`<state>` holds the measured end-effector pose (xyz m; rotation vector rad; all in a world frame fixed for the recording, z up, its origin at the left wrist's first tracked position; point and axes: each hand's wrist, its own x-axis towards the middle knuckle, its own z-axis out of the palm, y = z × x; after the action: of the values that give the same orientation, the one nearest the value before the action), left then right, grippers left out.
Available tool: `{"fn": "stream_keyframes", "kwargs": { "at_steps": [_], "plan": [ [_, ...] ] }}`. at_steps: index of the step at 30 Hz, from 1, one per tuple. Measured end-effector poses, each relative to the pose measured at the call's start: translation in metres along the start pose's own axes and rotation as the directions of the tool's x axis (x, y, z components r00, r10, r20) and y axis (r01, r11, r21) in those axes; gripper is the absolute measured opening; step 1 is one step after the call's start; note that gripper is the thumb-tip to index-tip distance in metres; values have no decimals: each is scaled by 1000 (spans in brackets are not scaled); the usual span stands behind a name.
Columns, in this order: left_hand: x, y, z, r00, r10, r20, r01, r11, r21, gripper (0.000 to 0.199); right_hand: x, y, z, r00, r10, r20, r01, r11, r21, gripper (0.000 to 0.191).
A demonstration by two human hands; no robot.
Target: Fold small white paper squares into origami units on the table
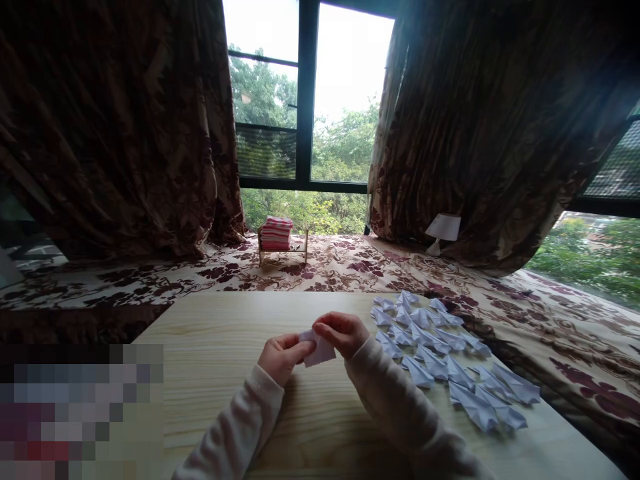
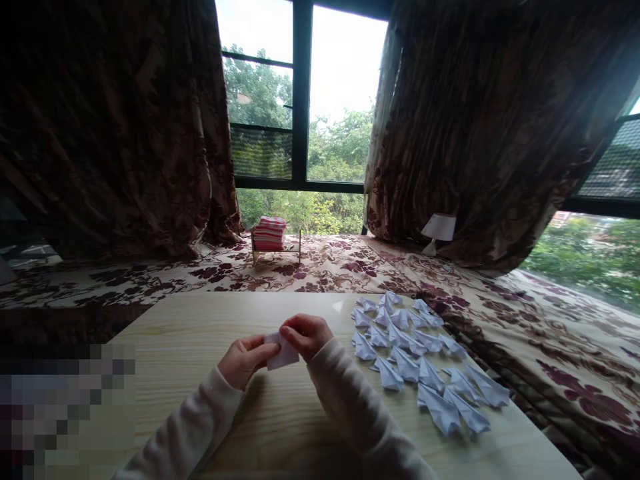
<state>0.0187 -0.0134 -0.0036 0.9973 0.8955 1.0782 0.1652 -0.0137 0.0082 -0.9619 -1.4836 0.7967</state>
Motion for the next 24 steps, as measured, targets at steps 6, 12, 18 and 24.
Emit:
{"fn": "stream_keyframes", "kwargs": {
  "at_steps": [6,12,18,24],
  "plan": [
    [0,9,-4,975,-19,-221,10,999,-41,36,0,1,-3,990,143,6,-142,975,169,34],
    [-3,10,-2,992,-7,-129,11,999,33,38,-1,5,-3,994,96,54,-98,994,51,22],
    [1,4,-1,989,-12,-144,16,1000,27,49,-3,-1,0,998,-35,45,37,998,-44,25],
    [1,10,-7,962,-107,-251,73,987,-142,40,-11,-13,5,923,-338,182,384,834,-396,44]
  ]
}}
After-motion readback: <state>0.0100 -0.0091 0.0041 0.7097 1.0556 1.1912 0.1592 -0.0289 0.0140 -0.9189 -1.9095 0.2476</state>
